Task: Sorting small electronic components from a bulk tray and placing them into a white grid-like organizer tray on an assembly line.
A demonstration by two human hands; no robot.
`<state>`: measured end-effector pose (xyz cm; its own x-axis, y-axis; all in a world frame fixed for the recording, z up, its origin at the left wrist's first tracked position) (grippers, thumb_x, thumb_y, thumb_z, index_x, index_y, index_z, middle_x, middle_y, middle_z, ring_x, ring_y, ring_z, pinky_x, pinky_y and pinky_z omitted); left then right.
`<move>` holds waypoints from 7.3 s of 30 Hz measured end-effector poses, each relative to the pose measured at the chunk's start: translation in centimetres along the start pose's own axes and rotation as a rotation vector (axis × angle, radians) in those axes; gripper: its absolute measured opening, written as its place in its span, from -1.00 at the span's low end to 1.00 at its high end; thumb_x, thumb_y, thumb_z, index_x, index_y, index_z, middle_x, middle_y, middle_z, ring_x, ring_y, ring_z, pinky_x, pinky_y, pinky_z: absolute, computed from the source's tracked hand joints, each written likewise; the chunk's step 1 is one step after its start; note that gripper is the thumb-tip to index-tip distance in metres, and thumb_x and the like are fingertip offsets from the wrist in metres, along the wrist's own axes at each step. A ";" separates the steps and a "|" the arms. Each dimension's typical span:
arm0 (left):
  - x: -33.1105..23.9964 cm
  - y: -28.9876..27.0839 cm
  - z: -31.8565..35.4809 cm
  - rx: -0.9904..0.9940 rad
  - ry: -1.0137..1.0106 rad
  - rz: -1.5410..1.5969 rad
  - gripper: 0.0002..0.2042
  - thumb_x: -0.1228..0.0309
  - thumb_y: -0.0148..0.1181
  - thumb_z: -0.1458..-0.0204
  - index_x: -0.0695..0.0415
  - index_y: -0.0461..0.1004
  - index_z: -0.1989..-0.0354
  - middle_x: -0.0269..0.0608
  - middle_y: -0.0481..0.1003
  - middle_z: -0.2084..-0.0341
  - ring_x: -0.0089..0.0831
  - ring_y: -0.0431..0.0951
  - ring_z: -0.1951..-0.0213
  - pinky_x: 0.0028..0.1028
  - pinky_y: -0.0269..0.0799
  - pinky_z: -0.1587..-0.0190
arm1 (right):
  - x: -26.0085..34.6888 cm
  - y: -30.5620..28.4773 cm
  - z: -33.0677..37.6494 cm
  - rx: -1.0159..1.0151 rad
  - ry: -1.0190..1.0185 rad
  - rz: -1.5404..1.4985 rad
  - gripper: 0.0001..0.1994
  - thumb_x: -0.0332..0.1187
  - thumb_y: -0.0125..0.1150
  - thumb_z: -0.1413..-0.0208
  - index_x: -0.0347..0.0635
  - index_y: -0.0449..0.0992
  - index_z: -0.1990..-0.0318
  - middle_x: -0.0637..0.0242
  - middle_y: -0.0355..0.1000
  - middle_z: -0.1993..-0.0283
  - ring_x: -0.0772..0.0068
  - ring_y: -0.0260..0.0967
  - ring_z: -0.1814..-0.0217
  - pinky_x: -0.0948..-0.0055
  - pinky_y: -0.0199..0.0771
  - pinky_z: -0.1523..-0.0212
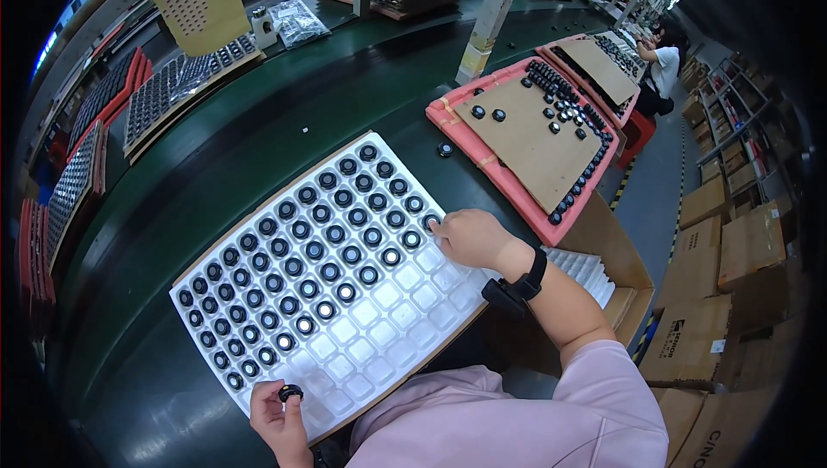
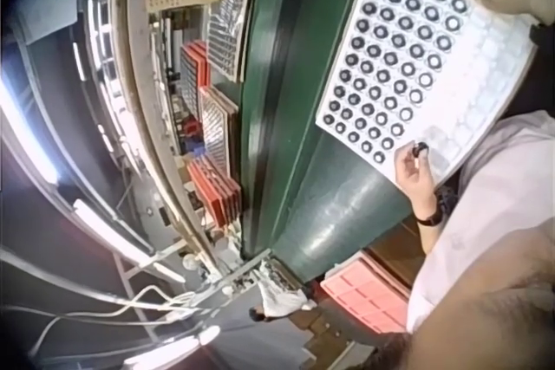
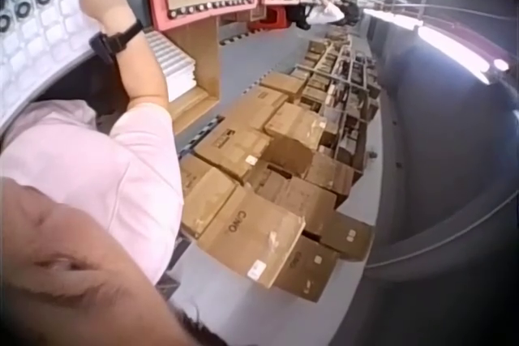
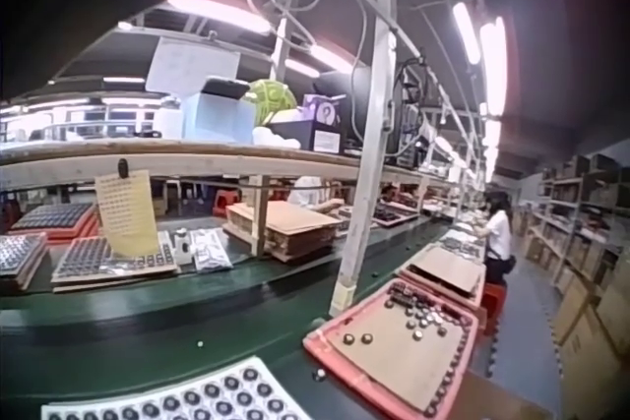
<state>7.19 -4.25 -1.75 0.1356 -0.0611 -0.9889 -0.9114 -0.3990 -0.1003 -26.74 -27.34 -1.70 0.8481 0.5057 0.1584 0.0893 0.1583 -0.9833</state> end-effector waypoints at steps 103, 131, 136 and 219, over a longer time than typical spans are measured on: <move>-4.4 2.3 -0.3 0.206 -0.023 -0.907 -0.82 0.40 0.34 0.07 0.13 0.58 0.28 -0.16 0.57 0.27 -0.14 0.58 0.20 -0.30 0.51 0.15 | -24.5 -6.6 -27.4 -0.327 0.074 0.013 -0.78 -0.58 0.08 -0.03 -0.17 0.55 0.17 0.07 0.47 0.08 -0.05 0.42 0.00 0.15 0.43 -0.05; -10.1 11.3 -4.8 0.352 0.433 -0.521 -0.75 0.49 0.43 0.17 0.19 0.55 0.28 -0.12 0.57 0.27 -0.17 0.58 0.20 -0.33 0.53 0.21 | 12.3 -2.1 -0.4 0.400 -0.389 -1.232 -0.69 -0.46 0.34 -0.08 -0.20 0.50 0.01 0.36 0.45 0.24 0.65 0.40 0.21 0.56 0.47 0.13; -9.1 12.0 -3.6 0.360 0.437 -0.390 -0.66 0.47 0.50 0.23 0.20 0.52 0.25 -0.09 0.55 0.24 -0.18 0.58 0.20 -0.32 0.51 0.18 | 15.5 1.9 2.2 0.383 -0.305 -1.627 -0.65 -0.50 0.29 -0.12 -0.26 0.42 -0.07 0.36 0.45 0.16 0.62 0.39 0.16 0.53 0.44 0.05; -7.1 5.8 -1.7 0.187 0.397 -0.033 -0.67 0.67 0.34 0.12 0.26 0.50 0.12 0.07 0.51 0.05 -0.16 0.57 0.07 -0.37 0.53 0.08 | 18.9 -2.9 3.3 -0.207 -0.598 -1.209 -0.66 -0.64 0.39 0.13 -0.26 0.48 0.15 0.03 0.41 0.01 0.21 0.43 0.00 0.36 0.48 0.02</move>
<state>1.62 -7.71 4.93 0.2712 -0.4122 -0.8698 -0.9538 -0.2365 -0.1853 -12.74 -15.42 4.41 -0.1637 0.4385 0.8837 0.7286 0.6577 -0.1913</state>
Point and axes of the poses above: each hand's wrist, its own z-axis away from the middle knuckle, its own y-axis out of the palm, x = y × z, the point moved 9 cm from there along -z, towards the middle knuckle
